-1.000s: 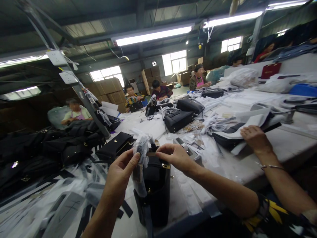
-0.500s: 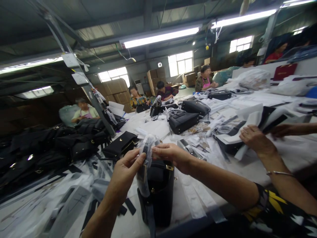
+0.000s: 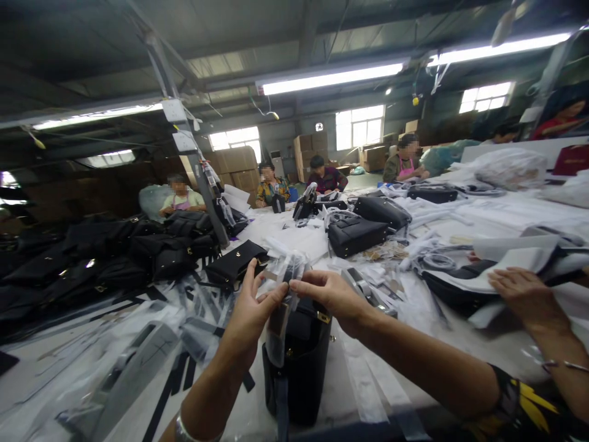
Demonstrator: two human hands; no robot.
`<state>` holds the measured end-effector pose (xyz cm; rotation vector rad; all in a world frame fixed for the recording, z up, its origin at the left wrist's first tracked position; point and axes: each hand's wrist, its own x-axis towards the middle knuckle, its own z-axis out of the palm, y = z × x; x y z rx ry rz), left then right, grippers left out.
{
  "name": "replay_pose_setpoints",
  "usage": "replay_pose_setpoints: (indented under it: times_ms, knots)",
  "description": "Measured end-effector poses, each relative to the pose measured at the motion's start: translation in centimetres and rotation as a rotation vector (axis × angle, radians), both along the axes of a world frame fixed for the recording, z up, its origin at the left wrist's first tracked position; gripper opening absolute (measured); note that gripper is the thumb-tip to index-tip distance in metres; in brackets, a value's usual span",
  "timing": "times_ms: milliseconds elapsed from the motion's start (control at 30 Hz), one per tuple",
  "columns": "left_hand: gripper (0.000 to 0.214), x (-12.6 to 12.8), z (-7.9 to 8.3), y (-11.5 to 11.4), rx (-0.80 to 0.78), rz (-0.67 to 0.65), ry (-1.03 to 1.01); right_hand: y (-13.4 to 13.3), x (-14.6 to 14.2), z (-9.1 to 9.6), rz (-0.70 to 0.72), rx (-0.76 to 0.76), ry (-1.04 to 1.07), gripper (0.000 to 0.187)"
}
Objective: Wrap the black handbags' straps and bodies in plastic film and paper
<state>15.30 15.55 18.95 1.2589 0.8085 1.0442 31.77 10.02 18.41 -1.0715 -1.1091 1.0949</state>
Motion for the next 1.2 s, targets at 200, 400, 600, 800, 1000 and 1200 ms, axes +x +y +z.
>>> replay_pose_setpoints:
  times_ms: [200, 400, 600, 800, 1000, 1200]
  knots:
    - [0.109, 0.4, -0.1, -0.2, -0.059, -0.076, -0.125, 0.4, 1.2, 1.0, 0.031, -0.006, -0.134, 0.041]
    - [0.095, 0.4, 0.1, 0.0, 0.028, -0.100, -0.134, 0.0, 3.3, 1.4, 0.272, -0.146, 0.170, 0.034]
    - [0.081, -0.3, 0.4, 0.4, 0.111, -0.113, -0.040, -0.5, 3.0, -0.2, 0.320, -0.121, 0.403, 0.039]
    - [0.075, -0.5, 0.4, 0.3, 0.125, -0.081, 0.003, 0.1, 1.1, -2.0, 0.248, -0.027, 0.401, 0.041]
    - [0.077, -0.3, 0.9, -0.5, 0.145, -0.059, 0.031, -0.4, -0.9, -1.9, 0.102, 0.048, 0.363, 0.039]
    - [0.062, -0.1, 0.4, -0.6, 0.323, 0.019, 0.085, -0.6, -2.5, -1.8, -0.025, 0.137, 0.378, 0.044]
